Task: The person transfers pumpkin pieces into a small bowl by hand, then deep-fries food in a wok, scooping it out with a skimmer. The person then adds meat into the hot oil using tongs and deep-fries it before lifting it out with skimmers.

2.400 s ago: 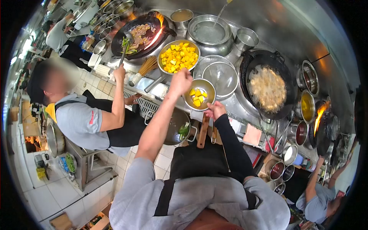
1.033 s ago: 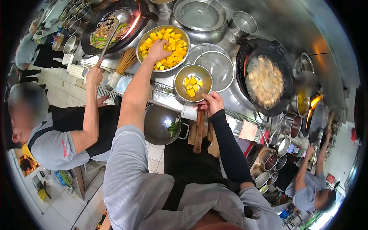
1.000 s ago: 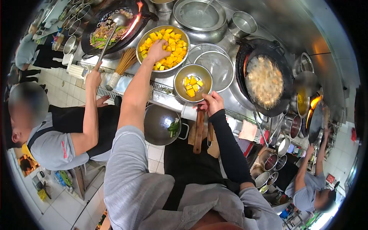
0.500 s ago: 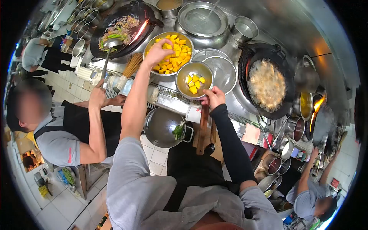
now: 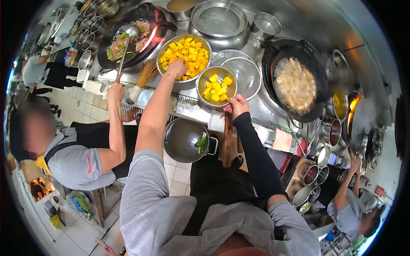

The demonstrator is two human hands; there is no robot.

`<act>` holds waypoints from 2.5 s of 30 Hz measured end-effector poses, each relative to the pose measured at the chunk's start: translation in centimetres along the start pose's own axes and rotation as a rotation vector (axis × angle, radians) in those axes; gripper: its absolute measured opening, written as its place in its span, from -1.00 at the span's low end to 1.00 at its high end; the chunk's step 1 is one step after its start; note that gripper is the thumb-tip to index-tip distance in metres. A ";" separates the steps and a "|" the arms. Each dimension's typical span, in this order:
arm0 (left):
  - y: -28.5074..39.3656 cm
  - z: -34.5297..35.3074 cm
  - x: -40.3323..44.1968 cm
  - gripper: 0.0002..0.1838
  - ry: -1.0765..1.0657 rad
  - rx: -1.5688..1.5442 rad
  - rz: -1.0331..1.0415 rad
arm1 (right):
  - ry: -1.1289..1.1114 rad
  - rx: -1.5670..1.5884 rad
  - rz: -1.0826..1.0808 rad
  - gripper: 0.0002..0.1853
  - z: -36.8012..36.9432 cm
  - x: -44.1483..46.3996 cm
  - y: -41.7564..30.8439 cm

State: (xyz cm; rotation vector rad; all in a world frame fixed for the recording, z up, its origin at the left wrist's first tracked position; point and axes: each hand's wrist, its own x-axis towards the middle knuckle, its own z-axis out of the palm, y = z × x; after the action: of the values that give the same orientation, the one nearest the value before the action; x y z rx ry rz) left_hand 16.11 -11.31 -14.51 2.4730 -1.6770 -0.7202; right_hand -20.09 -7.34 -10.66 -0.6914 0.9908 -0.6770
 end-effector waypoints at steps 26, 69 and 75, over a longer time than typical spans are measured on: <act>6.3 -5.7 -8.7 -0.75 0.305 -1.179 -0.025 | 0.145 -0.147 -0.099 -0.85 -0.7 -0.3 -2.2; 21.1 1.0 -20.5 -0.67 0.287 -0.356 0.427 | 0.072 -0.155 -0.157 -0.79 -3.7 -10.1 -0.5; 11.7 -4.9 -14.3 -0.55 0.550 -0.548 0.110 | 0.080 -0.072 -0.141 -0.81 -5.1 -9.5 -0.6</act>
State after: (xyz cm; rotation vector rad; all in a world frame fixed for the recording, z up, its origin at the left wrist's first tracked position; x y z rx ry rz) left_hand 3.87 -4.23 -1.64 1.9375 -1.2005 -0.3652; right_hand -28.48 -1.44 -7.40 -0.8077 1.0505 -0.8003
